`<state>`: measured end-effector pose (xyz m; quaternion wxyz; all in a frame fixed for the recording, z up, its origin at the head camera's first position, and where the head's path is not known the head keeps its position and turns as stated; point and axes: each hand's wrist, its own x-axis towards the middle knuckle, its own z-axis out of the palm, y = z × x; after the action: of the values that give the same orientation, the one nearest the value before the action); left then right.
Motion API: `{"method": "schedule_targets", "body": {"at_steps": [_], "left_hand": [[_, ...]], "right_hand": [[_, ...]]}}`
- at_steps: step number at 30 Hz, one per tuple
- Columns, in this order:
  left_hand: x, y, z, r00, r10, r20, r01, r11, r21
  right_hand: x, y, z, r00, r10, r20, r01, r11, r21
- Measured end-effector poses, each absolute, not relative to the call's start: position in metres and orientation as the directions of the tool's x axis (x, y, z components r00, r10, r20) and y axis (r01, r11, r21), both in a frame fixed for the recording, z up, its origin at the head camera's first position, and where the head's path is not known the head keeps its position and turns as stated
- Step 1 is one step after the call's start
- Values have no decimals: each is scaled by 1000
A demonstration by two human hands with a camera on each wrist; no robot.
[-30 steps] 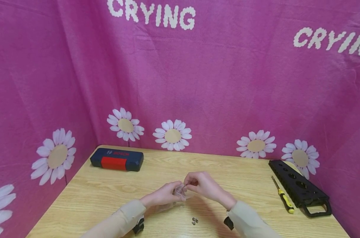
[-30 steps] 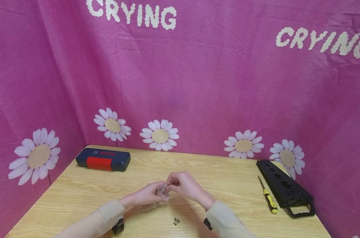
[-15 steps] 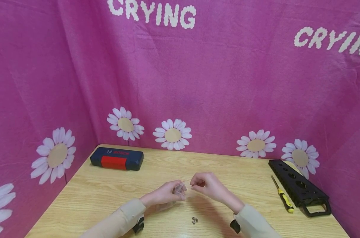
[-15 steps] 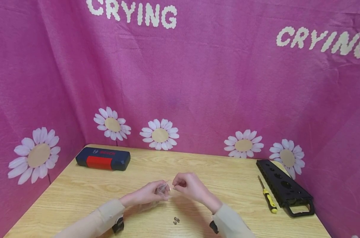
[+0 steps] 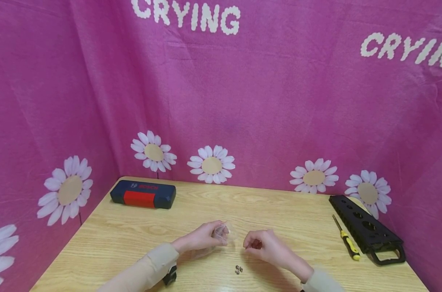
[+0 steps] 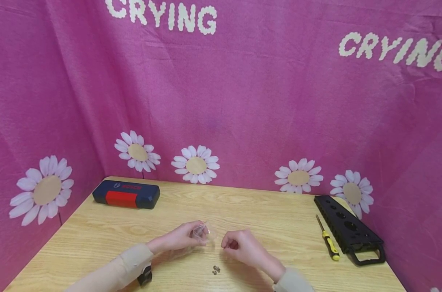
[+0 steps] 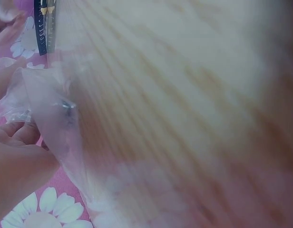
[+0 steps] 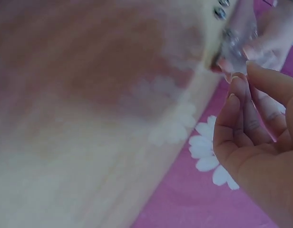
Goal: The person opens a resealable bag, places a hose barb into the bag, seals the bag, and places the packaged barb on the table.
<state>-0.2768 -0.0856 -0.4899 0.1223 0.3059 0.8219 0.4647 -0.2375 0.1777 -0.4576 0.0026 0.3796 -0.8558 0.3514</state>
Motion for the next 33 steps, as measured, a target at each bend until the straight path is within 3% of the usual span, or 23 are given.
{"method": "schedule_targets", "body": {"at_steps": [11,20,29,33], "left_hand": [[-276,-86,-488,-781,618,90,398,381,835],[-276,-86,-487,-787,613,69,383,398,834],[-276,-86,-487,-792,608,57,370,404,837],[-275,-86,-488,-794,604,64,369,396,841]], "right_hand": [[-225,177,-482,-613,-745,263,-709,372,-599],[-222,172,-487,-653,-718,241,-678,413,-607],[-224,171,-486,-619,-736,273,-725,403,-558],[-227,173,-481,-640,-723,259,-696,404,-594]]}}
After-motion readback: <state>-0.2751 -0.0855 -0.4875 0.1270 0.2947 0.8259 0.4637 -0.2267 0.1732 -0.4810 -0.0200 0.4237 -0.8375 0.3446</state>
